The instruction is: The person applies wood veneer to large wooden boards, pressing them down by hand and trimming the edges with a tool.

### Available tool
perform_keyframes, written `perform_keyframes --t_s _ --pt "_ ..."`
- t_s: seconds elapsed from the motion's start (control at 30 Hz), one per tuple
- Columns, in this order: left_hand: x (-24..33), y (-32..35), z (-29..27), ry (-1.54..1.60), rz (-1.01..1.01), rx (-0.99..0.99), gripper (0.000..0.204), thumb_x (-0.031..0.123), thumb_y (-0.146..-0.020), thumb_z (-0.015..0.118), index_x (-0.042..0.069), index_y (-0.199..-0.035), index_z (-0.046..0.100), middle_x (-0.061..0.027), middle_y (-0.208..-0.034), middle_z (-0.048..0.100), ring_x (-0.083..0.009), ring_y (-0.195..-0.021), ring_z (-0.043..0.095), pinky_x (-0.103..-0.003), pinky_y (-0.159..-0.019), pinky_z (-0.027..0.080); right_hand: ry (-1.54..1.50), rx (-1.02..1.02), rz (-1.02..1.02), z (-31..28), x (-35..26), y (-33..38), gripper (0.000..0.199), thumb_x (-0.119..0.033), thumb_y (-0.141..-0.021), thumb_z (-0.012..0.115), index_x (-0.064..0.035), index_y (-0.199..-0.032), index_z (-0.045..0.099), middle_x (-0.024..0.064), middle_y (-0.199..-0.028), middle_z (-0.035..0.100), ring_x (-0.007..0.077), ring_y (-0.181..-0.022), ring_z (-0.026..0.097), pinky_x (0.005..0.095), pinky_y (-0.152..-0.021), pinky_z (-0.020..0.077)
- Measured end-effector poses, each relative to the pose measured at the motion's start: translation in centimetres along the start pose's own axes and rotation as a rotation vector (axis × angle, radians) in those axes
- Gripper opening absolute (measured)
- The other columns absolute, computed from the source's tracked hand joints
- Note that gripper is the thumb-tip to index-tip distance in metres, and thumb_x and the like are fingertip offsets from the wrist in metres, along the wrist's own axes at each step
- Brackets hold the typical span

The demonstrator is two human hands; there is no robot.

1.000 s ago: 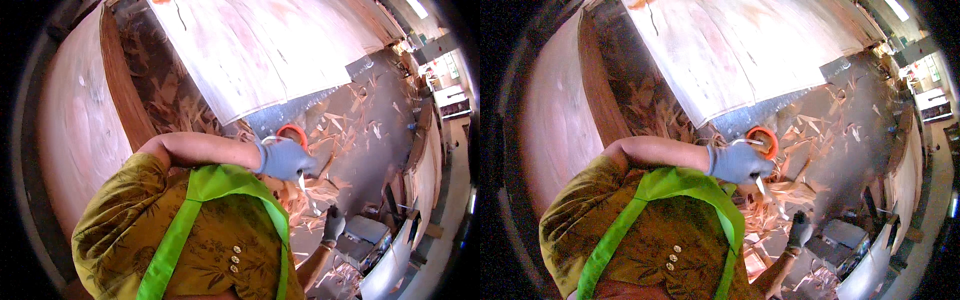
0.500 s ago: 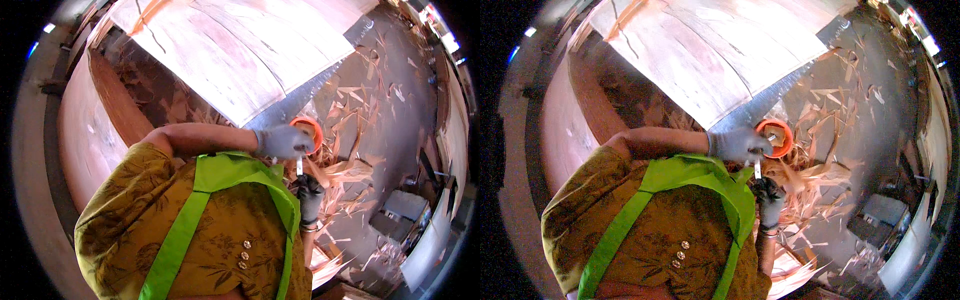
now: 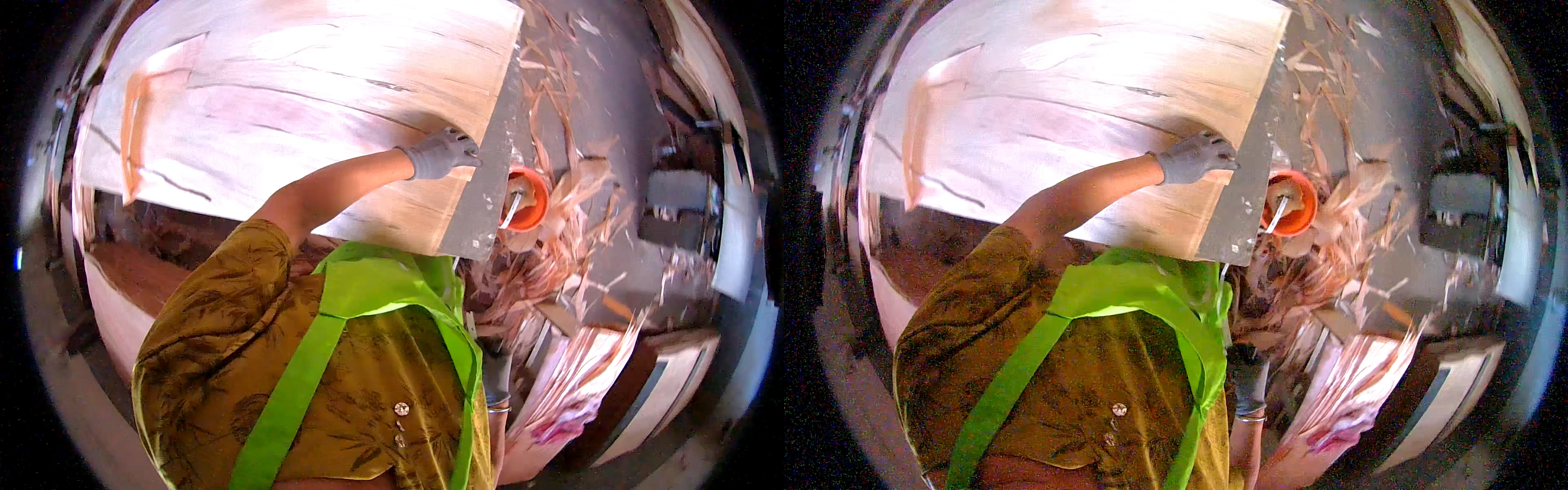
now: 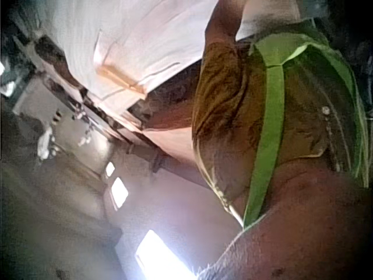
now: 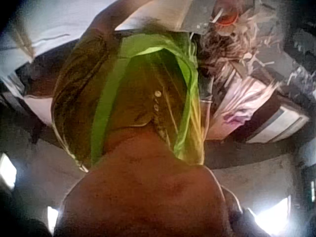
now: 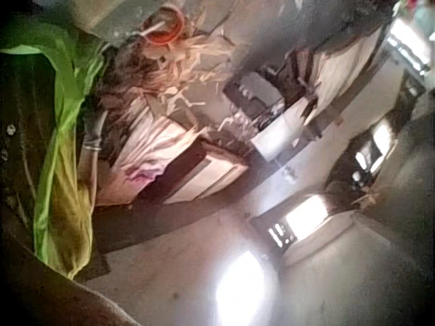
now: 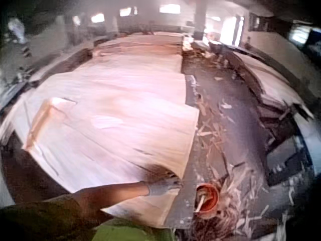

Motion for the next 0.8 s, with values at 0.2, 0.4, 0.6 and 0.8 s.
perform_keyframes --t_s 0.2,0.4,0.6,0.8 --pt "-0.3 -0.9 0.4 -0.022 0.095 -0.052 0.036 0.010 -0.075 0.056 0.020 -0.109 0.060 -0.0042 -0.116 0.051 -0.0259 -0.110 0.045 -0.045 -0.090 0.035 0.009 0.065 -0.031 8.5 -2.0 4.1 0.012 0.004 -0.078 0.057 0.0008 -0.087 0.064 0.0016 -0.080 0.063 0.0096 -0.070 0.055 0.0244 -0.064 0.0451" --pt "-0.9 -1.8 1.8 -0.024 0.143 -0.031 0.030 0.011 -0.075 0.056 0.021 -0.102 0.062 -0.0040 -0.115 0.052 -0.0257 -0.108 0.046 -0.045 -0.088 0.036 -0.189 0.069 -0.026 11.8 -2.0 3.3 0.015 0.003 -0.079 0.058 0.0013 -0.092 0.063 0.0020 -0.082 0.063 0.0096 -0.071 0.056 0.0237 -0.065 0.0463" --pt "-0.9 -1.8 2.3 -0.178 0.238 0.072 0.021 0.022 -0.078 0.054 0.023 -0.096 0.063 0.0001 -0.111 0.056 -0.0208 -0.102 0.052 -0.041 -0.078 0.041 0.035 0.065 -0.090 12.5 -1.9 1.9 0.010 -0.001 -0.081 0.060 0.0016 -0.091 0.062 0.0021 -0.078 0.062 0.0084 -0.068 0.055 0.0224 -0.060 0.0443" --pt "-0.7 -1.3 0.2 -0.241 0.195 0.136 0.022 0.017 -0.078 0.052 0.022 -0.095 0.063 0.0013 -0.109 0.057 -0.0189 -0.098 0.054 -0.039 -0.078 0.043 0.024 0.060 -0.173 14.1 -2.5 0.1 0.005 -0.001 -0.083 0.057 0.0026 -0.086 0.059 0.0039 -0.073 0.061 0.0079 -0.066 0.054 0.0227 -0.060 0.0442"
Point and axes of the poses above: each hand's wrist, its own y-axis away from the middle knuckle, its own z-axis out of the palm, x = y × z, the point moved 5 cm from there along -y, towards the middle knuckle
